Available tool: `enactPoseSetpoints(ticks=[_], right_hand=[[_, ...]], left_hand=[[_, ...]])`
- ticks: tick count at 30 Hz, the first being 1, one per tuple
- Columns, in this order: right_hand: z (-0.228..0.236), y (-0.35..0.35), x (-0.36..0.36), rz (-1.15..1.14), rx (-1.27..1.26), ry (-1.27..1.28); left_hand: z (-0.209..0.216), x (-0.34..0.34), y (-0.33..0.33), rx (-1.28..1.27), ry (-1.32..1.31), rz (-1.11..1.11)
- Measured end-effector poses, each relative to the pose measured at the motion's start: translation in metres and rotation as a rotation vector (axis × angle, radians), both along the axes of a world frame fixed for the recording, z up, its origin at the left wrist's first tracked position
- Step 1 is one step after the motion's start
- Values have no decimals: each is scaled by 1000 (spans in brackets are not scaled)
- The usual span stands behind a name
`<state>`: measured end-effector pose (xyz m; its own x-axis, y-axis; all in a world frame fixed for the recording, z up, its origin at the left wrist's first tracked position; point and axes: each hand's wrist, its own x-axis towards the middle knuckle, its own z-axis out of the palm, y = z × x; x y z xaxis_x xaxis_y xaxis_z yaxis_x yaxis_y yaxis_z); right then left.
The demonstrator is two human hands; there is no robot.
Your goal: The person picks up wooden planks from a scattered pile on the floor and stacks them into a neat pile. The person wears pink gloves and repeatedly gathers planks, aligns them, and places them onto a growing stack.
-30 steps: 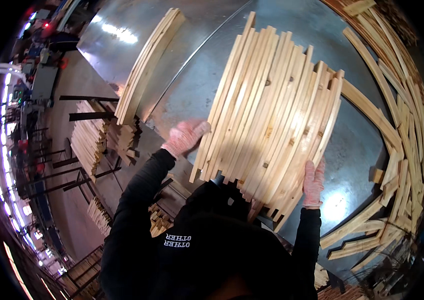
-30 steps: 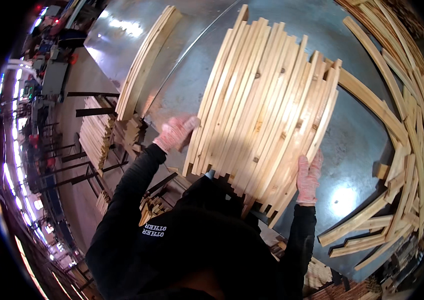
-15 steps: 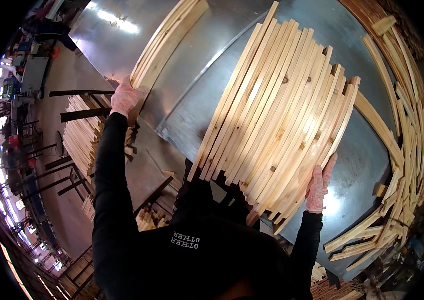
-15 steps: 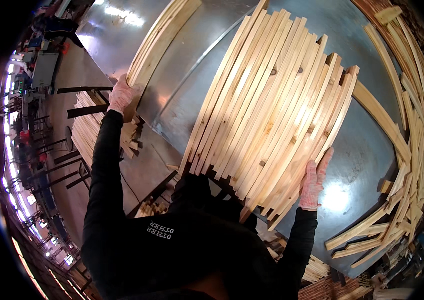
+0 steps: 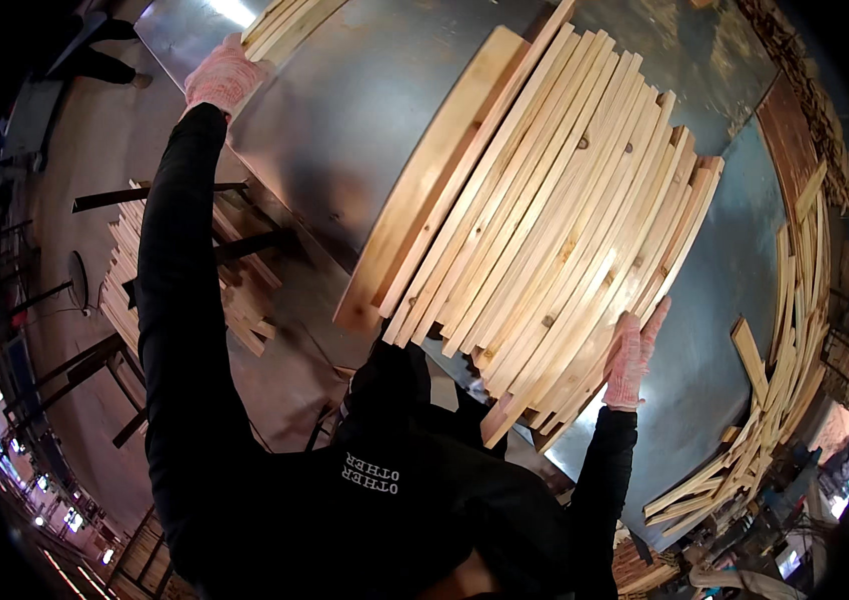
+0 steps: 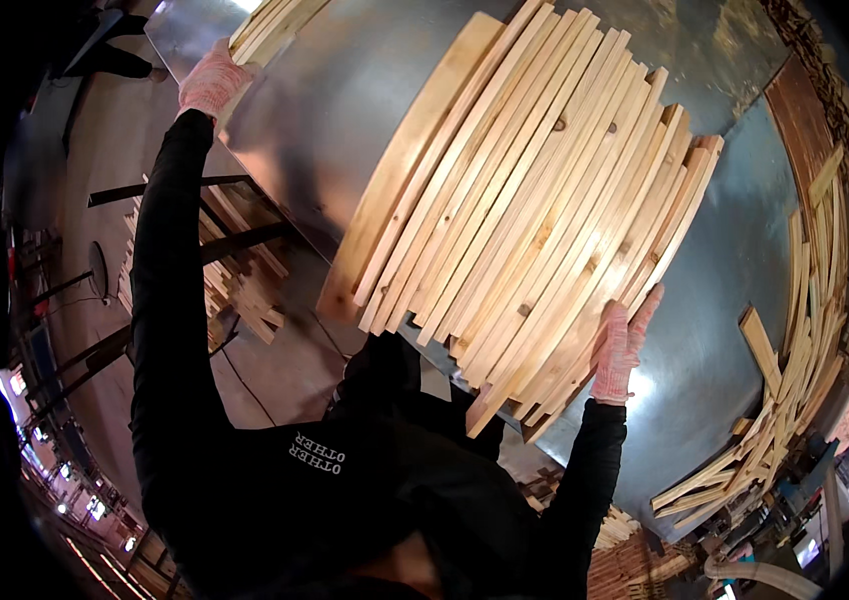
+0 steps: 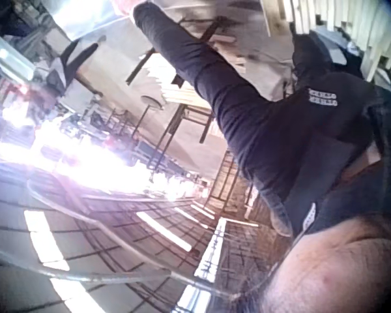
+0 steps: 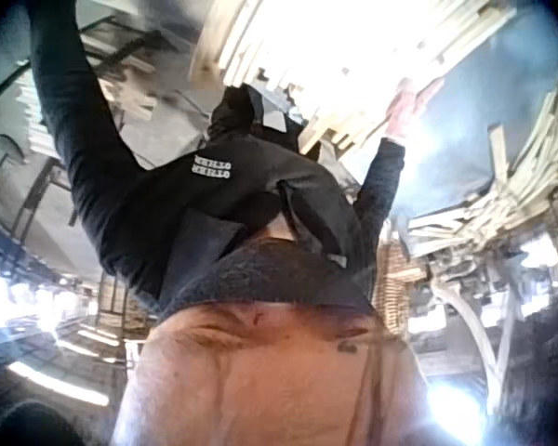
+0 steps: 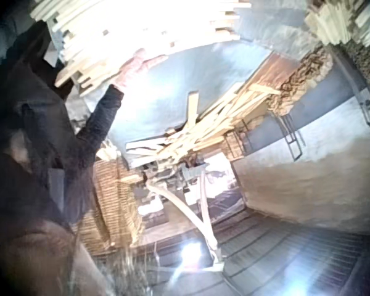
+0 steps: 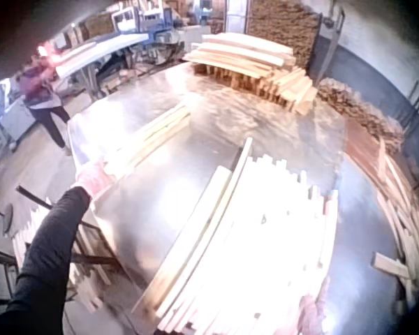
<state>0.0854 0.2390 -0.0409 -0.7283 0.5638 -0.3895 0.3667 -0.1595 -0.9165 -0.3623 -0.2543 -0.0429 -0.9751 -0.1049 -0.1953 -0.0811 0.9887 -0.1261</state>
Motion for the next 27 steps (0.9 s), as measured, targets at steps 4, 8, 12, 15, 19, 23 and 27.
enactPoseSetpoints(ticks=[4, 8, 12, 15, 19, 23, 27], right_hand=[[6, 3, -10, 42, 43, -64], [-12, 12, -2, 65, 167, -41], [-20, -9, -4, -29, 185, -2], [-18, -27, -10, -56, 256, -40], [-32, -25, -4, -41, 428, -141], [-30, 48, -37, 115, 970, -75], [1, 79, -218, 361, 1045, 126]], left_hand=[[-11, 5, 1, 87, -143, -35], [-13, 13, 47, -104, -110, -51], [-27, 77, 100, -89, 410, -501], [-63, 146, 139, 625, 116, -396], [-18, 172, 173, 518, -116, -70], [-11, 162, 152, 1315, -542, 18], [10, 191, 192, 455, -324, -169]])
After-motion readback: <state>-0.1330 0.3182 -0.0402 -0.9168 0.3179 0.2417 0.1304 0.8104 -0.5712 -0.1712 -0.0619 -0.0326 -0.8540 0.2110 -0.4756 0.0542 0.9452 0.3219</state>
